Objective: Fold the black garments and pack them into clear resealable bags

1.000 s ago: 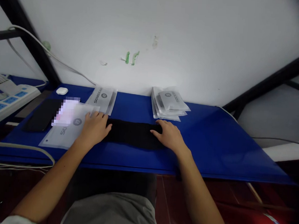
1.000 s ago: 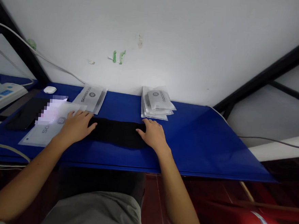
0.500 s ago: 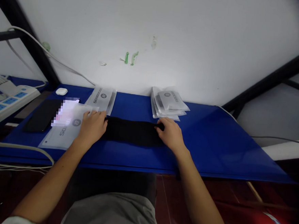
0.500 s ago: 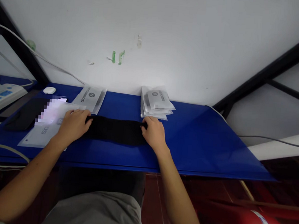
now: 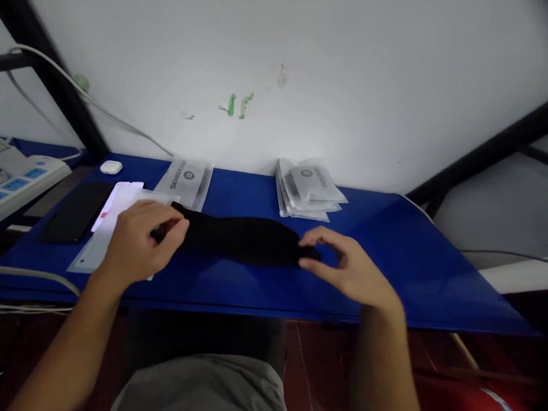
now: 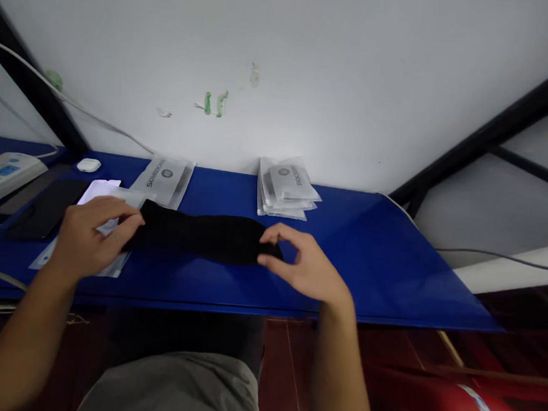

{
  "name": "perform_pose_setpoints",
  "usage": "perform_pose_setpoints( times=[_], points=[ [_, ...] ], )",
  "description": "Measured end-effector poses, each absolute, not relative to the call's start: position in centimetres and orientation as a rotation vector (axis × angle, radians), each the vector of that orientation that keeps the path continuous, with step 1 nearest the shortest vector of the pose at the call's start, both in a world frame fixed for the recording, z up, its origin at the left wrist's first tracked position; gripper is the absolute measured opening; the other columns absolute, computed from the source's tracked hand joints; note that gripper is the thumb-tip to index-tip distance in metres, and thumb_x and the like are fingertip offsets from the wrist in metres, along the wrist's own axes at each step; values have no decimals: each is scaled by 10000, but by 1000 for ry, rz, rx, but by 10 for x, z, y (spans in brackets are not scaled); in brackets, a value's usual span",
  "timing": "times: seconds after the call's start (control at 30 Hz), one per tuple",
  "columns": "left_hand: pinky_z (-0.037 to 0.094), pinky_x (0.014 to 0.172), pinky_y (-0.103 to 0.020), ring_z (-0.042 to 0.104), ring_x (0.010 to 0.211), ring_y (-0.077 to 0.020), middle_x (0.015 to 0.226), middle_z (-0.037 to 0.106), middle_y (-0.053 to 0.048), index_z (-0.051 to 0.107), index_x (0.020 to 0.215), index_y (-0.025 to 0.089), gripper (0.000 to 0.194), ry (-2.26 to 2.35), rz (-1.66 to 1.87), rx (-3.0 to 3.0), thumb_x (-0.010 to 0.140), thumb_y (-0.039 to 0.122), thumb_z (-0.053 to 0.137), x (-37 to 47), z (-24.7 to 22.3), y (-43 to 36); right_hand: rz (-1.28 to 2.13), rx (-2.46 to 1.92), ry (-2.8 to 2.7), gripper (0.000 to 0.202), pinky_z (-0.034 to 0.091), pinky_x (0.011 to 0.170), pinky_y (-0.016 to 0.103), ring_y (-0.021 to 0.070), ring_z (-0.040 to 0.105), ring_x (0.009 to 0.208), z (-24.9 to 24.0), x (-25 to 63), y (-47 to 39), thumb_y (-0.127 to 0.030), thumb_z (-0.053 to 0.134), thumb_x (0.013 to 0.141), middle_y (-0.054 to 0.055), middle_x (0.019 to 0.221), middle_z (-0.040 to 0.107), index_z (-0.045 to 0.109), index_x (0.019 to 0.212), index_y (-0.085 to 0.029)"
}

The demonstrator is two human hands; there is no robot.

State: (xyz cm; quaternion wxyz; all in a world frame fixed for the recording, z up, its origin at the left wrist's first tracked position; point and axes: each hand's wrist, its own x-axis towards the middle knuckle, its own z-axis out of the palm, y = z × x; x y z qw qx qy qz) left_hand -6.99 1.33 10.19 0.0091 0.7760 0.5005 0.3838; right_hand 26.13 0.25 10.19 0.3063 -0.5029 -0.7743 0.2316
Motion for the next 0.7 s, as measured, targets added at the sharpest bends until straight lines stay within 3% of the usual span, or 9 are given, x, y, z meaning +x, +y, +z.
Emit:
perform_pose_setpoints(
  times=[0.07, 0.13, 0.23, 0.37, 0.6, 0.7],
  points=[
    [480, 613, -301, 563, 553, -142, 586, 614, 17, 623, 684, 235, 275, 1447, 1311, 2255, 868, 363, 464, -75, 107, 5, 803, -1228, -2023, 283, 509, 783, 358, 207, 633, 764, 111, 267, -8, -475, 665, 760, 19, 763, 659, 631, 911, -238],
    [472, 582, -284, 567, 549, -137, 581, 616, 20, 640, 703, 231, 299, 1473, 1309, 2149, 885, 375, 450, -73, 105, 3, 725, -1280, -1922, 296, 516, 764, 353, 209, 646, 772, 110, 264, -8, -505, 580, 827, 28, 768, 669, 635, 923, -230],
    [498, 696, -303, 638, 741, -172, 798, 702, -2, 668, 842, 221, 275, 1588, 976, 2187, 891, 398, 463, -61, 93, 10, 485, -1497, -1929, 266, 509, 814, 366, 229, 660, 886, 94, 246, -1, -431, 517, 890, 55, 918, 708, 649, 963, -212],
    [489, 860, -370, 619, 987, -227, 1070, 682, -59, 642, 1073, 191, 343, 1604, 475, 2343, 938, 389, 398, -46, 68, 19, 354, -1630, -2257, 300, 491, 907, 415, 264, 631, 1042, 65, 224, 7, -392, 509, 915, 100, 1132, 677, 642, 1097, -194],
    [424, 993, -456, 477, 1254, -302, 1344, 541, -151, 567, 1239, 107, 427, 1664, 278, 2485, 957, 367, 378, -40, 44, 28, 38, -1779, -2302, 279, 405, 1016, 513, 310, 550, 1193, 49, 228, 25, -287, 566, 890, 130, 1258, 625, 636, 1136, -174],
    [430, 984, -449, 522, 1184, -285, 1279, 584, -134, 576, 1229, 113, 415, 1640, 344, 2493, 961, 360, 377, -38, 49, 28, -52, -1700, -2217, 224, 429, 967, 504, 306, 571, 1132, 58, 224, 18, -273, 563, 891, 110, 1169, 665, 651, 1075, -180]
  ],
)
